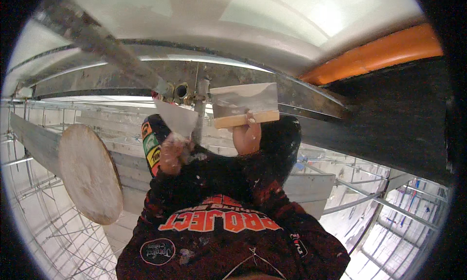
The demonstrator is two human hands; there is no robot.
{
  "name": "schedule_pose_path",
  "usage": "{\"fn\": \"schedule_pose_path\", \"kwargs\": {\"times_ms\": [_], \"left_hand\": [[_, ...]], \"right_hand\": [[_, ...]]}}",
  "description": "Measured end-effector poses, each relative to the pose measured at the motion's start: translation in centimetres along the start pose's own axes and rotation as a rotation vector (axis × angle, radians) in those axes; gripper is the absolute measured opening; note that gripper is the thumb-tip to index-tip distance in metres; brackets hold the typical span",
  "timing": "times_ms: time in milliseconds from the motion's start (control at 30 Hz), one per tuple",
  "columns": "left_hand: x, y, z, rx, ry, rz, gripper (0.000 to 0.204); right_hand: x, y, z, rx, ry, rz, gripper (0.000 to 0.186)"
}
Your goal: The person applies a white plaster-like substance to a curved ceiling surface using a trowel and a wooden float. They repeatedly scoop material from the trowel and smooth it onto the ceiling, working along a metal beam and an orange pipe. The person occasionally wipes the tools with a white cloth.
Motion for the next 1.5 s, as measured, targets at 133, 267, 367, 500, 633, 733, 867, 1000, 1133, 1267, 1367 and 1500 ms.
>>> {"fn": "schedule_pose_path", "kwargs": {"times_ms": [133, 267, 367, 500, 633, 733, 867, 1000, 1133, 1267, 1367, 1500], "left_hand": [[1.7, -6.2, -3.9, 0.163, -0.047, -0.003, 0.053], [-1.0, -9.9, -5.8, 0.123, -0.399, -0.287, 0.046], [-3.7, -9.7, -7.2, -0.07, -0.678, -0.177, 0.039], [-6.7, -10.6, -7.0, 0.069, -0.713, -0.191, 0.034], [-7.4, -12.4, -7.6, 0.061, -0.689, -0.278, 0.031], [-8.6, -12.2, -8.6, -0.152, -0.849, -0.153, 0.04], [-7.2, -11.7, -7.8, -0.166, -0.699, 0.007, 0.04], [-9.6, -13.1, -9.7, -0.17, -0.93, 0.14, 0.045], [-9.3, -10.2, -7.7, -0.175, -1.052, -0.08, 0.053], [-13.8, -8.1, -9.0, -0.444, -1.154, 0.287, 0.062], [-14.9, -7.1, -8.7, -0.345, -1.069, -0.169, 0.049], [-13.5, -6.6, -7.0, -0.352, -0.815, -0.242, 0.048]], "right_hand": [[1.1, -2.2, -5.5, 0.019, -0.202, 0.371, 0.034], [1.6, -1.4, -7.4, 0.153, 0.646, -0.99, 0.033], [1.9, -2.7, -10.1, 0.161, 0.83, -1.302, 0.027], [4.1, -4.7, -13.7, 0.244, 1.069, -1.425, 0.025], [3.5, -3.3, -12.5, 0.243, 0.759, -1.275, 0.024], [3.8, -5.2, -13.7, 0.236, 0.315, -0.717, 0.024], [3.9, -5.6, -14.7, 0.289, 0.165, -0.75, 0.023], [6.2, -7.0, -16.1, 0.312, 0.362, -0.931, 0.024], [5.7, -4.4, -16.3, 0.371, 0.201, -0.699, 0.024], [9.4, -2.8, -17.6, 0.524, -0.034, -0.311, 0.032], [12.1, -3.9, -17.7, 0.555, 0.154, -0.418, 0.031], [12.2, -1.8, -16.1, 0.375, -0.107, -0.395, 0.038]]}}
Point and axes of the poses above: each hand's wrist, its own z-axis towards the middle knuckle, its own y-axis out of the back of the hand, x = y × z, the point moved 7 cm from there along z, towards the middle knuckle, and after that the axes turned 10 degrees about -x, right-handed, at the moved point
